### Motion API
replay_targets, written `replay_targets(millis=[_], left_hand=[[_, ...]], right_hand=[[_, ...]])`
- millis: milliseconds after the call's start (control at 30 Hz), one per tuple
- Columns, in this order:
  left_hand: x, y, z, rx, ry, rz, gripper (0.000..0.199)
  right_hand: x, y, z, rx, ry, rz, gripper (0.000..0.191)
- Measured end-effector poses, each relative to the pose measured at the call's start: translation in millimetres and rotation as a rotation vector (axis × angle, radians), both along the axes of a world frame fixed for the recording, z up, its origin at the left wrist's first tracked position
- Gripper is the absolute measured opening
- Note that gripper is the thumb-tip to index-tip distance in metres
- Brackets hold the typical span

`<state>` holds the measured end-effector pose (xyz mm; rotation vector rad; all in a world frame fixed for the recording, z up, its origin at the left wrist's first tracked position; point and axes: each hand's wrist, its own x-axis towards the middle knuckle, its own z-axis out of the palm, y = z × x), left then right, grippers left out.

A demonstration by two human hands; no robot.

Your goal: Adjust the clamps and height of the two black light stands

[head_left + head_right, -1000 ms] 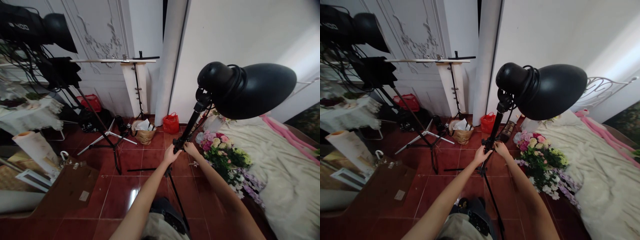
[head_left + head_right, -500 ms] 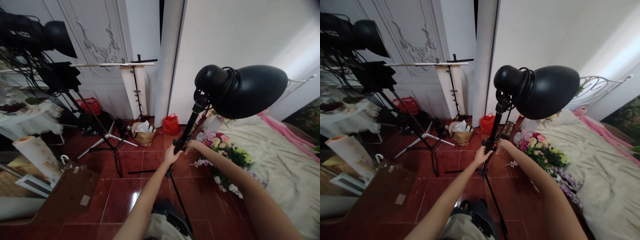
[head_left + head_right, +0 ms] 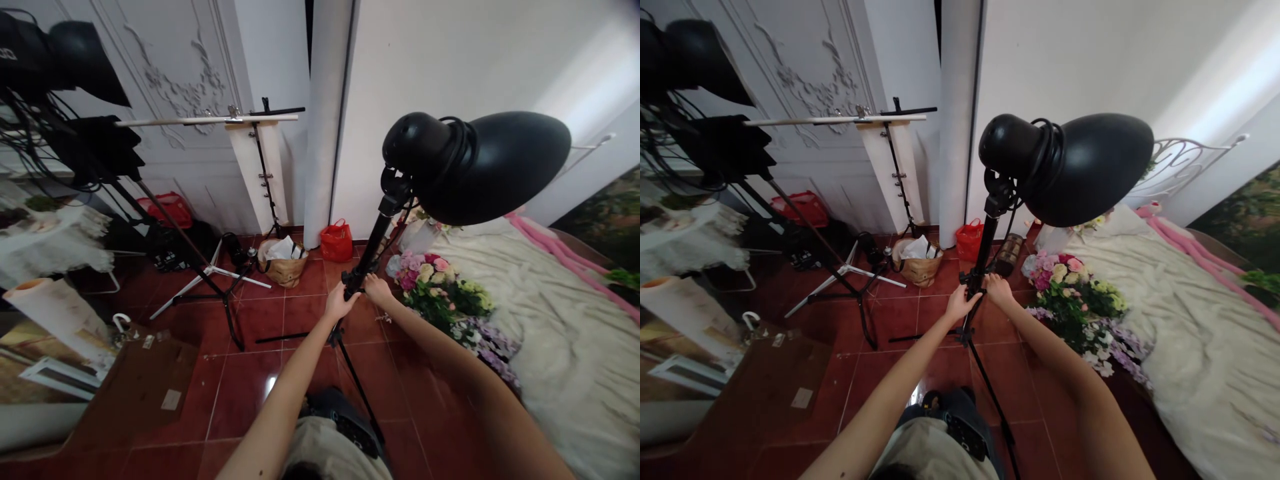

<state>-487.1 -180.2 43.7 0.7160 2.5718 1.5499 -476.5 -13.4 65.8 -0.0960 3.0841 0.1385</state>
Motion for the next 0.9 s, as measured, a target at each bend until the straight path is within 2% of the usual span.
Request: replay_targets(millis=[67, 233, 333, 400, 500, 600, 767, 833, 900], left_hand=[[0.3, 0.5, 1.0, -0.011, -0.001, 0.004, 0.038], [0.4, 1.4, 0.7, -0.016, 0.004, 0.002, 0.039], [0.0, 1.7, -1.3, -0.015, 0.012, 0.002, 0.04], [-0.2, 1.9, -2.3, -0.014, 0.011, 0.005, 0.039], [0.0, 2.5, -2.7, -0.003, 0.007, 0.005, 0.037], [0.4, 3.0, -2.3, 0.002, 0.009, 0.006, 0.036], [-1.1, 1.0, -1.1, -0.027, 0.015, -0.018, 0.039], [-2.2, -0.2, -0.6, -0.047, 0.018, -0.028, 0.04], [-3.1, -0.7, -0.5, -0.06, 0.015, -0.026, 0.041]], right_hand=[[-2.2, -3.2, -2.8, 0.014, -0.011, -0.066, 0.031], [7.9, -7.8, -17.9, 0.046, 0.183, -0.052, 0.037], [14.0, -9.7, -27.8, 0.017, 0.278, -0.096, 0.039], [14.5, -9.0, -29.9, -0.031, 0.243, -0.141, 0.037], [7.8, -2.6, -23.2, -0.132, 0.011, -0.14, 0.037], [-8.0, 6.8, -8.6, -0.181, -0.187, -0.099, 0.039], [-27.4, 6.4, 7.4, -0.182, -0.137, -0.092, 0.022], [-20.0, 1.2, 4.9, -0.182, -0.091, -0.093, 0.02], [-3.8, -4.4, -3.1, -0.181, -0.04, -0.087, 0.026]])
